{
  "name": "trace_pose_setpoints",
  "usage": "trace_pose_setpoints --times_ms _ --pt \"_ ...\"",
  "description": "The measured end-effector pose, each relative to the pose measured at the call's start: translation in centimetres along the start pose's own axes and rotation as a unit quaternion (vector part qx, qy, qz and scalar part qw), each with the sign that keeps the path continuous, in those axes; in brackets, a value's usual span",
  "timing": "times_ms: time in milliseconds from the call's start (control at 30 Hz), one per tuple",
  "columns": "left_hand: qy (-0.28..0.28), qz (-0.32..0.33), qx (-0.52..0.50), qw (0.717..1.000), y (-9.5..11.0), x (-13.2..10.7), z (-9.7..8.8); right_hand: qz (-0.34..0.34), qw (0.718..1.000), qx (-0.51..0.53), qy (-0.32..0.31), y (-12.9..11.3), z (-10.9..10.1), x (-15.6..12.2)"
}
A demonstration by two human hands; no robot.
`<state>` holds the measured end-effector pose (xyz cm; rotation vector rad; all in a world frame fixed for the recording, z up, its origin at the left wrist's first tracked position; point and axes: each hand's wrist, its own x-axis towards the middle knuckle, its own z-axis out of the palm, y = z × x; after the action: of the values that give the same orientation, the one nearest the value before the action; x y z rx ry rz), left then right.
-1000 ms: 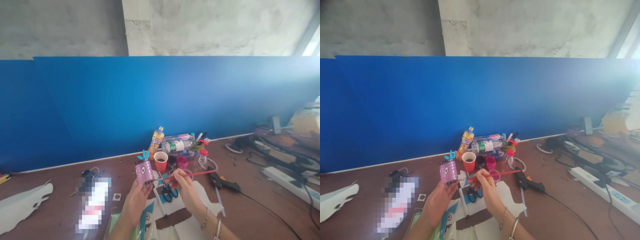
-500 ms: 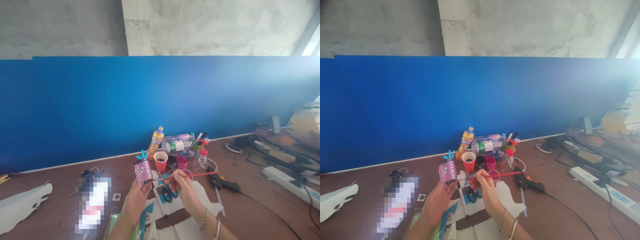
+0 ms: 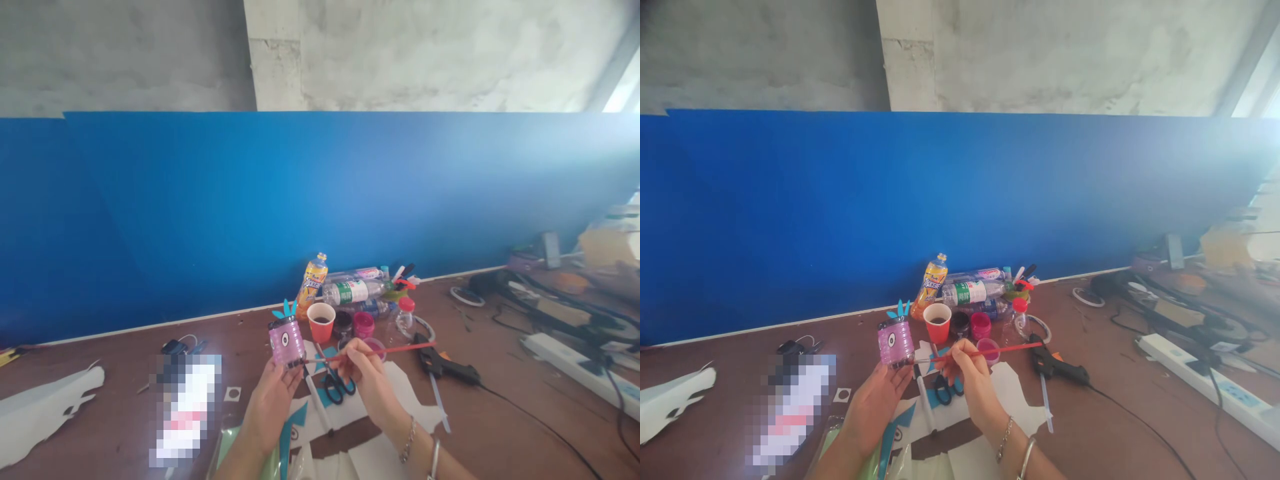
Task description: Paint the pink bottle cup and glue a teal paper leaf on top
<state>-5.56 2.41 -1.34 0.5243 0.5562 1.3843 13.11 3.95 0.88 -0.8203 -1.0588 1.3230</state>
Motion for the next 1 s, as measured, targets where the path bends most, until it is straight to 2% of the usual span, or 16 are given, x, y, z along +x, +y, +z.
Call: trace_pose_setpoints --times_ms 200,533,867,1000 --pt "0.004 0.002 0.001 1.000 0.09 -0.09 0.10 0.000 1.000 0.003 0.008 -0.01 -0.18 0.07" --pt "-0.023 -0.003 0.013 1.000 0.22 -0.27 0.39 0.003 1.000 0.031 -0.003 0.32 -0.12 0.16" --pt "-0.016 -0.035 -0.040 0.998 0.34 0.07 -0.08 -0.002 0.999 0.031 0.025 -0.22 -0.23 0.38" --pt "-0.020 -0.036 -0.056 0.998 0.33 -0.02 -0.17 0.009 0.998 0.056 0.011 -0.03 -0.20 0.37"
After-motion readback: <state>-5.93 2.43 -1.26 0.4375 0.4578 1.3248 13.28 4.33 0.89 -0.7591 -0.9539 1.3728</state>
